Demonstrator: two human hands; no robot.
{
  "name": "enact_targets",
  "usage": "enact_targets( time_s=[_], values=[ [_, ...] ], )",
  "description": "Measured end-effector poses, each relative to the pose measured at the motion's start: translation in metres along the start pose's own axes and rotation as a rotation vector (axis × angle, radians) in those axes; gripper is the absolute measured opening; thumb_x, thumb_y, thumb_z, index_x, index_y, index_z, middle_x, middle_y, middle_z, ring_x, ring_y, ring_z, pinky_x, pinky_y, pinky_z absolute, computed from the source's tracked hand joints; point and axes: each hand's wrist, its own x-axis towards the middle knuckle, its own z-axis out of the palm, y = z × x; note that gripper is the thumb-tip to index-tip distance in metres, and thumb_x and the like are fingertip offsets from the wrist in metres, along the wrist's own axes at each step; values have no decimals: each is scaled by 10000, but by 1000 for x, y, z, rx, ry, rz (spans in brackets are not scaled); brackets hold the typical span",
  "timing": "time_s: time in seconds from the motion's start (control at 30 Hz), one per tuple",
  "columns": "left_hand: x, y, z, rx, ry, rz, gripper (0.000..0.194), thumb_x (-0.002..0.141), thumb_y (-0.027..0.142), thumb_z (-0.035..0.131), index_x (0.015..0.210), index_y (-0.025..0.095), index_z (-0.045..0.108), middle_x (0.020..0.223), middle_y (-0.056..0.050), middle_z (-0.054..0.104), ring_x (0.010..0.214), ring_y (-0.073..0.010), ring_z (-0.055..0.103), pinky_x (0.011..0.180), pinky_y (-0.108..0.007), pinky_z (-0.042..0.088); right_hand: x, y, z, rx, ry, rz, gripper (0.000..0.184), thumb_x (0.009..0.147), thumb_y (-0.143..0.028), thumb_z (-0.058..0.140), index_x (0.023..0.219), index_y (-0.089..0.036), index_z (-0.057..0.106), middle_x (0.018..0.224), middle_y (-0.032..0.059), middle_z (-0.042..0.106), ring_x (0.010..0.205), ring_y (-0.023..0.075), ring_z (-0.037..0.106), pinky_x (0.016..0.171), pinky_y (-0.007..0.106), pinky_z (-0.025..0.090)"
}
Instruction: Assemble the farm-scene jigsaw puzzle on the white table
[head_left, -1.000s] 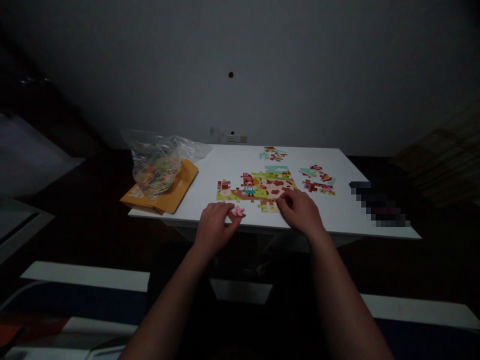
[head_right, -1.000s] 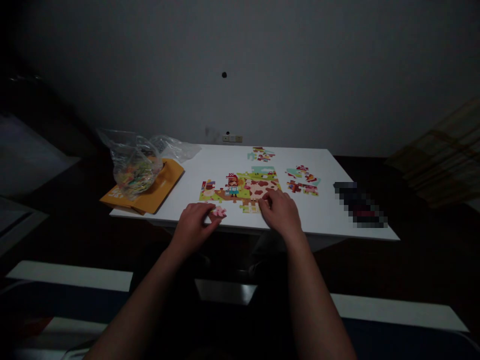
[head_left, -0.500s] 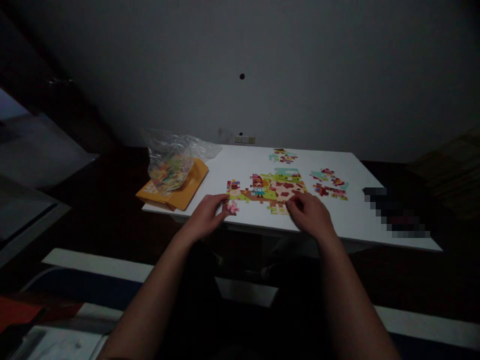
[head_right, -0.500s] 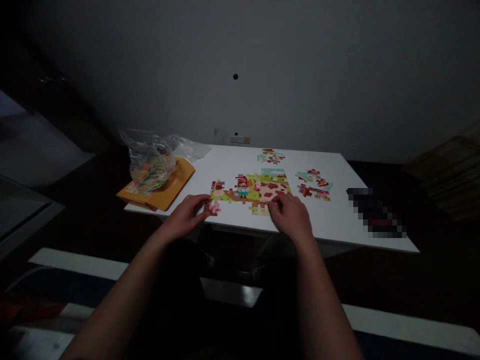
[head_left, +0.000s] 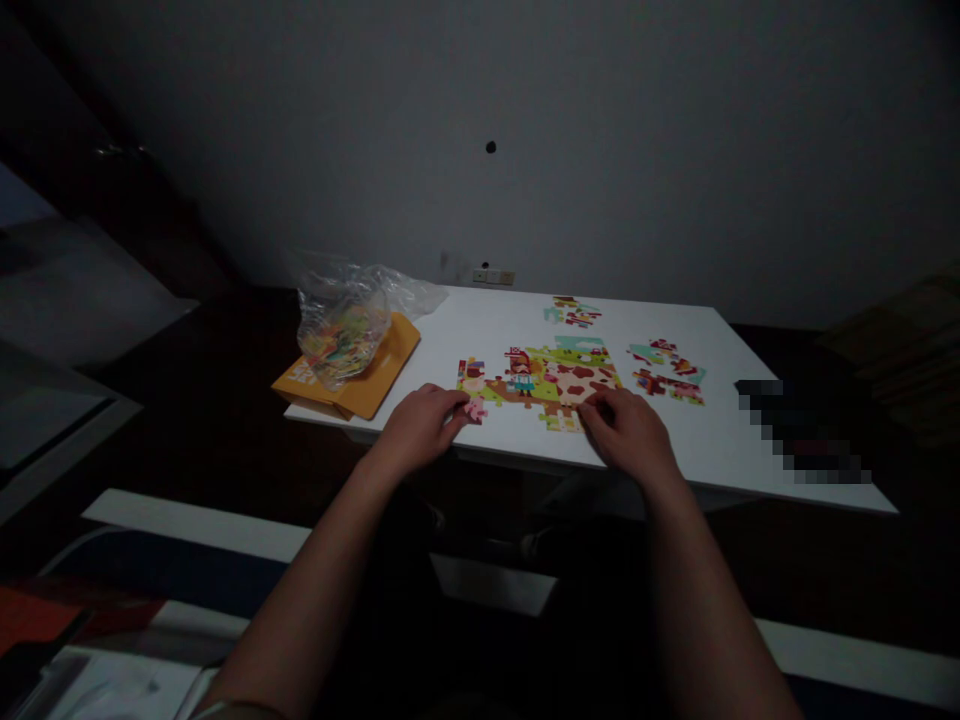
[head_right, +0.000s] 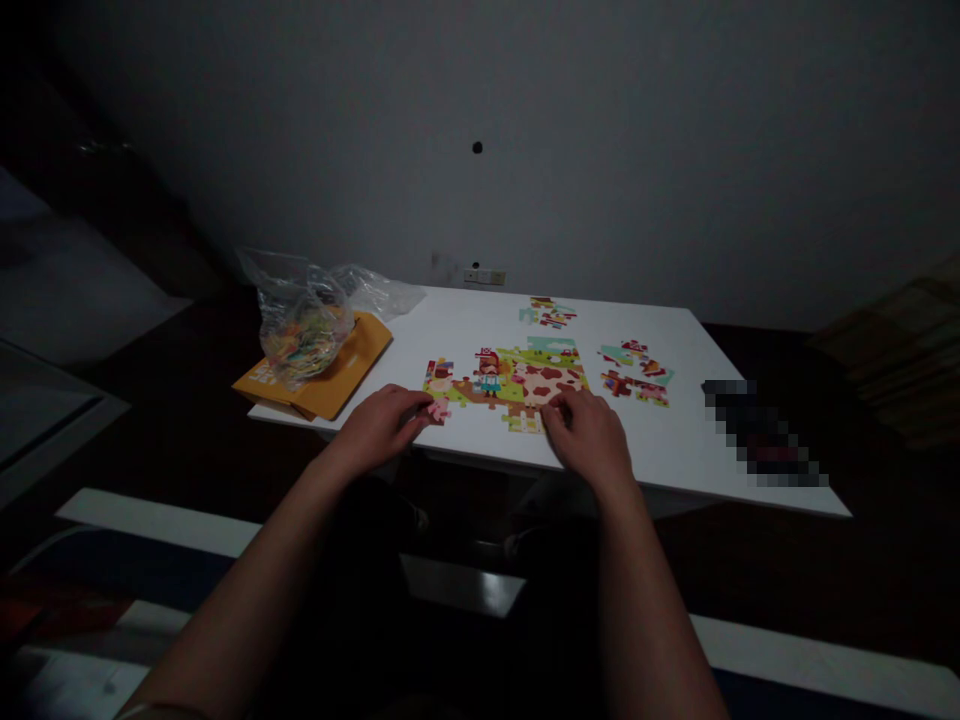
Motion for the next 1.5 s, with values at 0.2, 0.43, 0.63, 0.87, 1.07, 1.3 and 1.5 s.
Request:
enact_targets(
  time_s=[0.2, 0.43, 0.63, 0.87, 1.07, 1.3, 1.5],
  values=[
    [4, 11, -14, 167, -93, -100, 401, 1090, 436, 639, 1434, 240, 698, 1249, -147, 793, 1163, -338, 752, 944, -445, 590, -1, -1, -1, 15, 6, 0, 329, 1048, -500, 558, 982, -246, 758, 1081, 135, 795, 941, 313, 667, 823, 446, 449],
    [3, 30, -19, 316, -172, -48, 333, 1124, 337, 547, 1381, 308, 758, 1242, -95, 827, 1194, -325, 745, 946, -446, 581, -1, -2, -2, 31, 5, 7, 333, 1054, -505, 553, 984, -251, 757, 1055, 128, 796, 951, 320, 676, 823, 448, 449],
    [-20, 49, 10, 422, -87, -36, 475, 1129, 354, 566, 1586, 240, 628, 1663, -105, 645, 1428, -344, 649, 1107, -512, 579, -1, -2, -2, 49, 4, 0, 327, 1050, -501, 559, 976, -249, 754, 1058, 133, 797, 947, 316, 675, 832, 450, 454],
    [-51, 44, 65, 411, 115, -115, 690, 1101, 428, 606, 1736, 195, 467, 1824, -128, 434, 1679, -387, 412, 1359, -586, 368, -2, -4, -3, 46, 8, 7, 325, 1038, -501, 561, 985, -246, 756, 1035, 133, 790, 943, 322, 673, 818, 452, 458],
    [-63, 43, 85, 347, 158, -141, 721, 1066, 328, 600, 1757, 196, 441, 1851, -166, 367, 1711, -421, 347, 1387, -665, 291, -3, -8, -5, 55, 16, 16, 290, 1034, -464, 554, 951, -253, 735, 1054, 126, 798, 951, 317, 681, 834, 445, 472],
    [-61, 43, 84, 311, 153, -147, 812, 993, 256, 653, 1768, 236, 414, 1844, -174, 374, 1707, -436, 354, 1374, -713, 286, -3, -8, -6, 62, 20, 15, 281, 1041, -451, 561, 946, -254, 739, 1019, 117, 797, 935, 303, 685, 811, 415, 461],
    [-53, 49, 59, 277, 81, -153, 674, 1074, 320, 559, 1732, 210, 467, 1830, -165, 412, 1698, -386, 389, 1376, -633, 323, -2, -8, -5, 65, 24, 38, 280, 1041, -456, 574, 945, -252, 739, 989, 104, 790, 902, 292, 676, 779, 401, 439]
  ],
)
